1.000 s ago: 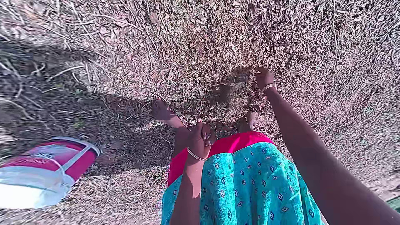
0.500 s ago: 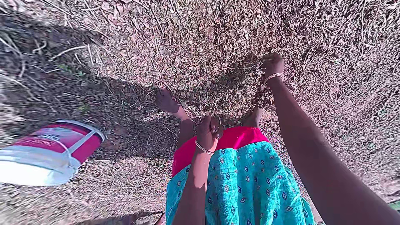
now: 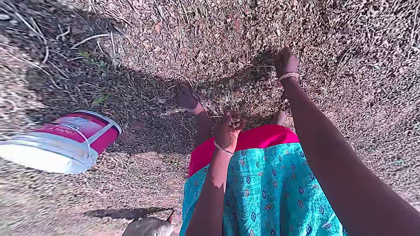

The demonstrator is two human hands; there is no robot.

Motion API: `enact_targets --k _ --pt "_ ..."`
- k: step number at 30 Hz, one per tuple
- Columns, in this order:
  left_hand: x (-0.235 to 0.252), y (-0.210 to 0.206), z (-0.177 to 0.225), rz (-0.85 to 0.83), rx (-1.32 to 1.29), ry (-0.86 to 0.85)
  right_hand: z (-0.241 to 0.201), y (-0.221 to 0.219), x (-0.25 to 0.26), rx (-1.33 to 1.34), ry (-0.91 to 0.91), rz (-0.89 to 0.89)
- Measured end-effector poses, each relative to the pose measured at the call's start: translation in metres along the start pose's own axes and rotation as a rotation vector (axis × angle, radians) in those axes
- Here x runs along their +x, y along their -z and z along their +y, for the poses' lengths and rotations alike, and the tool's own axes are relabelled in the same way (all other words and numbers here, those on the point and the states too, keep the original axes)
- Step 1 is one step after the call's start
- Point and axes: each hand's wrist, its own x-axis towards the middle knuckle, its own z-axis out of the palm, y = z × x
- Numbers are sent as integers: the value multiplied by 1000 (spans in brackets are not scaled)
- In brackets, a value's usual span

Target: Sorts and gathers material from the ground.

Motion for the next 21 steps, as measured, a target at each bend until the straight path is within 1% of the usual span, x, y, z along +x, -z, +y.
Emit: enact_targets --k 3,5,6,10,13,15,17,19,21 --pt "1 2 1 -24 2 2 10 3 -7 88 5 38" --pt "1 3 1 -23 -9 1 13 3 -8 99 13 47" --pt "1 2 1 -19 -16 0 11 4 -7 74 9 38" --pt "1 2 1 1 -35 3 -5 0 8 -105 44 -89" --pt "0 3 2 4 -23 6 -10 -8 15 -226 42 -126" --pt "-1 2 4 1 -22 -4 -7 -1 11 -194 19 -115" --pt "-2 3 5 -28 -37 -24 3 7 7 -81 -33 -64" --pt "-1 4 5 -43 -35 -36 10 11 1 -5 -83 -57" --pt "-1 4 5 -41 -41 -22 18 11 -2 -7 -50 -70"
